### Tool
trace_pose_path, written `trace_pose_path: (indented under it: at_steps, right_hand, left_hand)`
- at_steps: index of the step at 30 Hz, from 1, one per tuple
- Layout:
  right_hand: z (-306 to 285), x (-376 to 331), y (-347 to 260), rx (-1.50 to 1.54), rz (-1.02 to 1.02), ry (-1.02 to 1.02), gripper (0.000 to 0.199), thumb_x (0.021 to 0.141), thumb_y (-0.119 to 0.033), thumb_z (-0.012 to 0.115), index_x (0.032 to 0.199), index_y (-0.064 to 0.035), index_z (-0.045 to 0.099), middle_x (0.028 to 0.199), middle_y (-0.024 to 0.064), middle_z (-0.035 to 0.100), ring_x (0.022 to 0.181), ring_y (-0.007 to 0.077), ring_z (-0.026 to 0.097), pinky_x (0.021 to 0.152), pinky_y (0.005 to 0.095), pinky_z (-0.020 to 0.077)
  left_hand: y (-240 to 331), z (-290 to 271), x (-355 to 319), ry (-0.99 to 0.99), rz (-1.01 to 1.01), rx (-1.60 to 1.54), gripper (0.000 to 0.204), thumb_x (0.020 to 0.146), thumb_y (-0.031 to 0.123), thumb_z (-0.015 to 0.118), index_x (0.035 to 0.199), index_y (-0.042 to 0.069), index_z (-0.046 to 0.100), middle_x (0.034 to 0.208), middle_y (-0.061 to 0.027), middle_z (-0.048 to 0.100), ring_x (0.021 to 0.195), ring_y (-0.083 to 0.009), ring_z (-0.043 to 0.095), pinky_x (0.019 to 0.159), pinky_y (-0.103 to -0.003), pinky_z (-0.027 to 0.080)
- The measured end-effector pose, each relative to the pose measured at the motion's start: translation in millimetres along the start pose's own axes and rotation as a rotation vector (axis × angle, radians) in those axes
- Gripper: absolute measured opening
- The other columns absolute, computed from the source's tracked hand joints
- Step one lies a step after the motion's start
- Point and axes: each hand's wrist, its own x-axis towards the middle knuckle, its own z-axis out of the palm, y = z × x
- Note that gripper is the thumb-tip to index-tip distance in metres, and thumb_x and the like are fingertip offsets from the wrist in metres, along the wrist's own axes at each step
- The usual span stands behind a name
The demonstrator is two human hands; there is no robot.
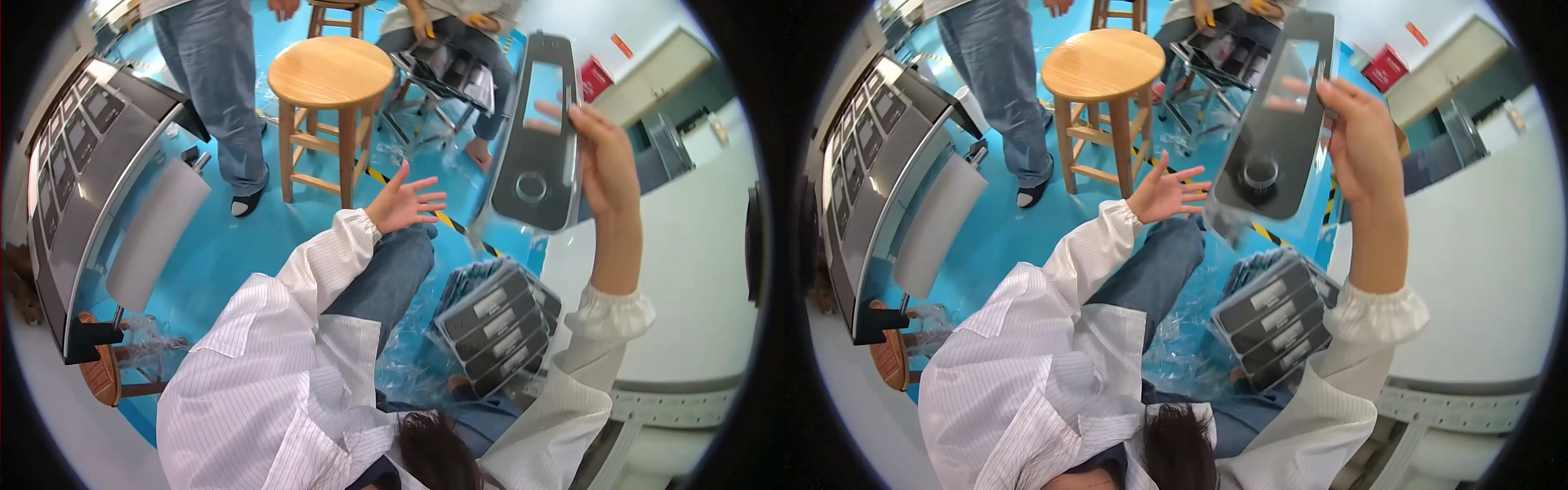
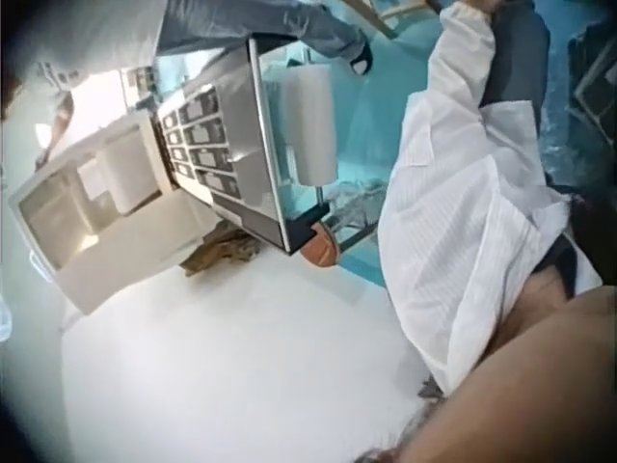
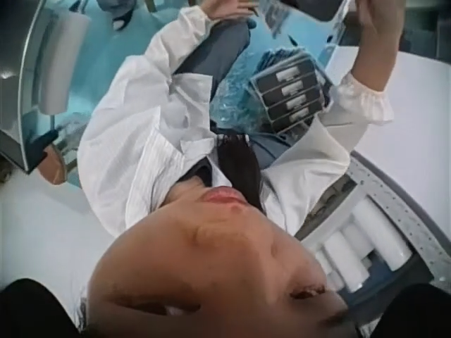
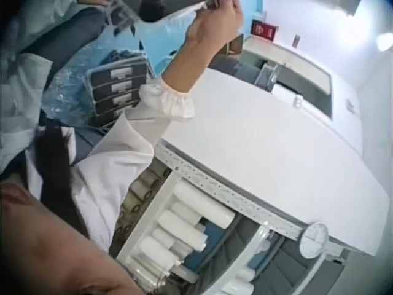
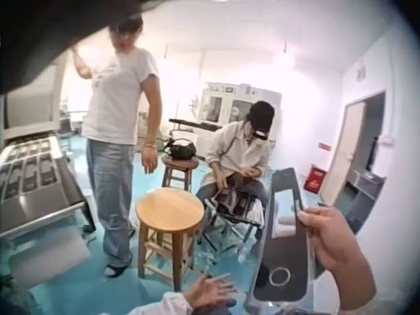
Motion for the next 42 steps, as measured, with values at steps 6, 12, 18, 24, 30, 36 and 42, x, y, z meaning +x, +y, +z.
trace_pose_path:
  at_steps: [6, 12, 18, 24, 30, 36, 42]
  right_hand:
    - [43, 135, 25, 0.212, -0.022, -0.199, 0.028, 0.095, -0.008, 0.046, 0.115, 0.0118, 0.048, 0.123, 0.0256, 0.056, 0.109, 0.035, 0.06, 0.097, 0.0432, 0.0493]
    - [72, 245, 208, 0.035, -0.056, -0.025, 0.024, 0.089, -0.008, 0.057, 0.108, 0.0062, 0.059, 0.103, 0.0158, 0.066, 0.09, 0.026, 0.066, 0.078, 0.0341, 0.0534]
    - [55, 220, 262, -0.341, -0.257, 0.236, 0.027, 0.089, -0.019, 0.061, 0.107, 0.0, 0.067, 0.102, 0.0124, 0.069, 0.09, 0.0209, 0.065, 0.081, 0.0325, 0.0492]
    - [-109, -2, 370, -0.775, -0.181, 0.297, 0.022, 0.092, -0.012, 0.055, 0.107, -0.0009, 0.065, 0.102, 0.0167, 0.067, 0.093, 0.0315, 0.065, 0.081, 0.0356, 0.0494]
    - [-216, -157, 446, -1.031, 0.025, 0.644, 0.027, 0.093, -0.007, 0.049, 0.116, 0.0007, 0.059, 0.116, 0.0185, 0.062, 0.113, 0.0345, 0.056, 0.098, 0.0387, 0.0432]
    - [-239, -127, 465, -1.188, -0.09, 0.301, 0.041, 0.092, -0.012, 0.051, 0.132, -0.0045, 0.047, 0.14, 0.0151, 0.045, 0.133, 0.0323, 0.037, 0.111, 0.0443, 0.0277]
    - [-310, -223, 449, -1.176, 0.082, 0.149, 0.048, 0.092, -0.018, 0.051, 0.139, -0.0106, 0.043, 0.146, 0.0103, 0.04, 0.136, 0.0288, 0.033, 0.111, 0.0453, 0.0262]
  left_hand:
    - [130, -4, -57, 0.234, 0.745, 0.102, 0.048, 0.097, 0.028, 0.051, 0.141, 0.012, 0.039, 0.135, 0.0014, 0.051, 0.113, -0.0123, 0.054, 0.095, -0.03, 0.044]
    - [188, -43, -112, 0.775, 1.009, 0.756, 0.062, 0.084, 0.005, 0.069, 0.138, 0.006, 0.038, 0.093, -0.0115, 0.067, 0.08, -0.0151, 0.065, 0.07, -0.027, 0.052]
    - [208, -105, -152, 0.761, 1.206, 1.965, 0.044, 0.096, 0.01, 0.048, 0.137, 0.0, 0.04, 0.134, -0.0177, 0.047, 0.115, -0.0243, 0.052, 0.095, -0.035, 0.045]
    - [31, -56, -117, 0.954, 0.878, 0.569, 0.024, 0.095, 0.02, 0.054, 0.113, 0.005, 0.05, 0.092, -0.0036, 0.056, 0.086, -0.0144, 0.056, 0.078, -0.027, 0.048]
    - [-213, 19, 34, -0.184, 0.049, 1.513, 0.038, 0.085, 0.013, 0.065, 0.122, 0.009, 0.057, 0.127, -0.0145, 0.055, 0.121, -0.0314, 0.05, 0.098, -0.044, 0.043]
    - [-331, -23, 72, -0.31, -0.091, 2.176, 0.079, 0.082, 0.052, 0.063, 0.146, 0.019, 0.03, 0.155, -0.0158, 0.012, 0.142, -0.0424, 0.01, 0.109, -0.06, 0.016]
    - [-329, -26, 75, -0.303, -0.156, 2.326, 0.087, 0.081, 0.063, 0.056, 0.15, 0.025, 0.02, 0.157, -0.0149, 0.008, 0.143, -0.0396, 0.005, 0.112, -0.059, 0.011]
